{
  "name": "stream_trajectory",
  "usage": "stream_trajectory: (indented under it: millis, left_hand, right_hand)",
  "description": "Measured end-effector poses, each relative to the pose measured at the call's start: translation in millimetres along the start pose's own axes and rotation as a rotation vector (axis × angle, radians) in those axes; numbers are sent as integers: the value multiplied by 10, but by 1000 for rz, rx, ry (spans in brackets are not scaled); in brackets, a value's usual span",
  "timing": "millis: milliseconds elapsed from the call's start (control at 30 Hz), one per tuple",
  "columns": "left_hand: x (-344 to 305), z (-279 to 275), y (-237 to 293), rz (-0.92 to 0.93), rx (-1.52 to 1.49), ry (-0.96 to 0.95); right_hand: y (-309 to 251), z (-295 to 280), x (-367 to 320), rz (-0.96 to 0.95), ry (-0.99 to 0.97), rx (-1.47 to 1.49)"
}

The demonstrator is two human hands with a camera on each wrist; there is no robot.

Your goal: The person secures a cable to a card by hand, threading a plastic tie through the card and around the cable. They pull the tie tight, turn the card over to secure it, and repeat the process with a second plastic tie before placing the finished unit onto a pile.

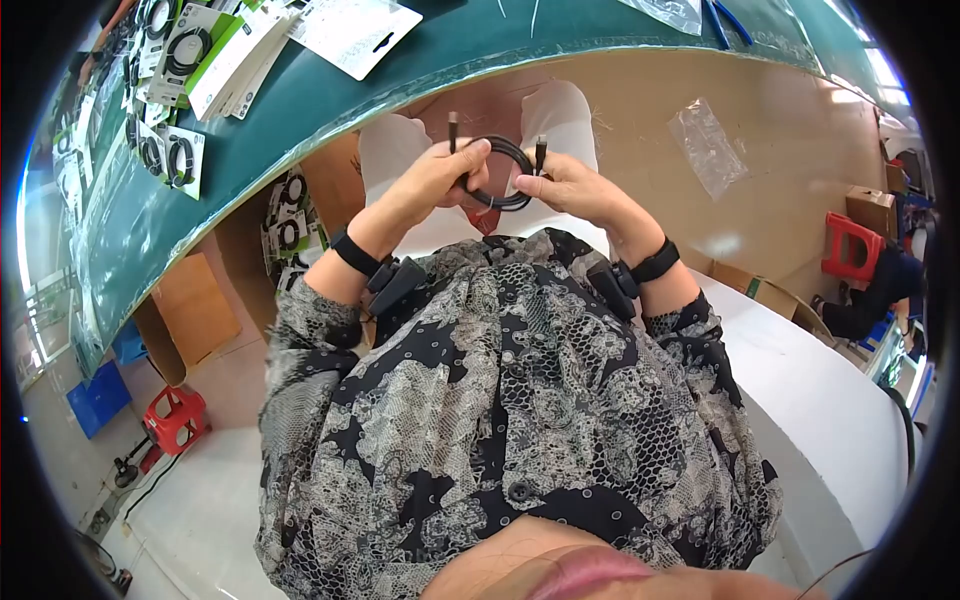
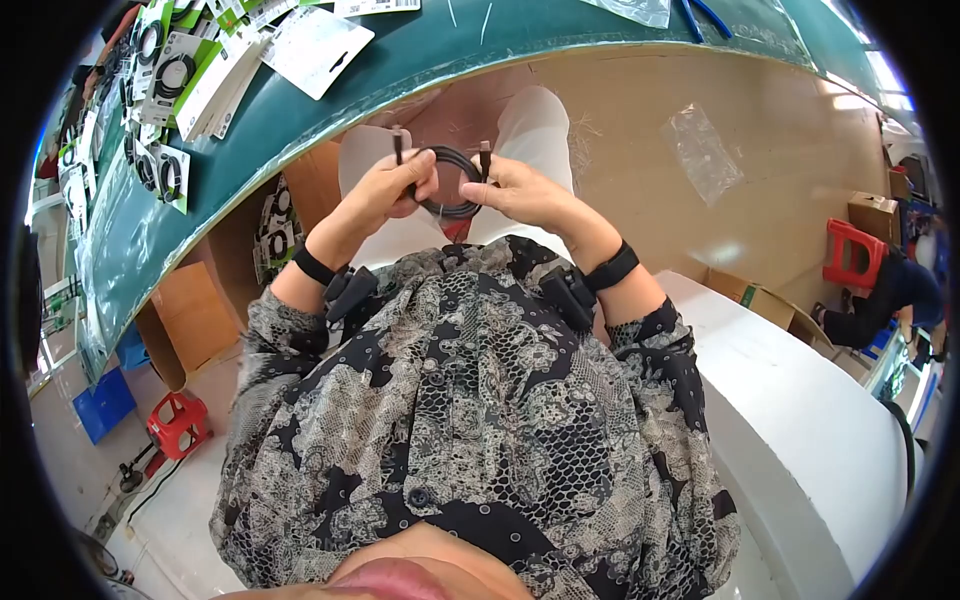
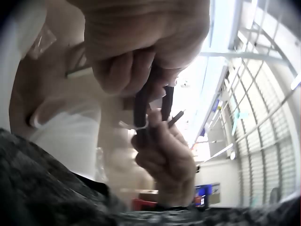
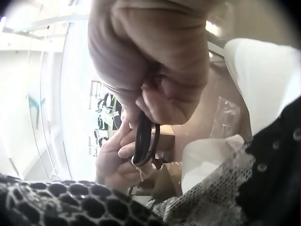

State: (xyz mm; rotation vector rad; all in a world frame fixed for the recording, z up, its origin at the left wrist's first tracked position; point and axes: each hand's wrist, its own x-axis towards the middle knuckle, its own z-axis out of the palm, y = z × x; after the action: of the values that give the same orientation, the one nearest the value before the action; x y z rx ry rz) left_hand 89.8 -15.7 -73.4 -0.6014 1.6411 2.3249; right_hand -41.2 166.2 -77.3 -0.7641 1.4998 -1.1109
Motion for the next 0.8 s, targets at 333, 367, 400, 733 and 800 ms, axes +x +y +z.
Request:
stream_trajectory:
  millis: [333, 367, 400, 733, 800]
  left_hand:
    - [73, -52, 356, 48, -428, -270]
    - [67, -46, 400, 152, -526, -290]
    - [50, -89, 453, 166, -515, -281]
    - [-528, -2223, 973, 549, 1923, 1395]
    - [-601, -2386, 996, 282, 1933, 1110]
  right_hand:
    - [-139, -75, 88, -17, -74, 754]
    - [-189, -115, 105, -65, -3, 772]
    - [-214, -151, 104, -104, 63, 793]
    - [-196, -317, 128, -159, 264, 925]
    - [-282, -292, 246, -223, 222, 898]
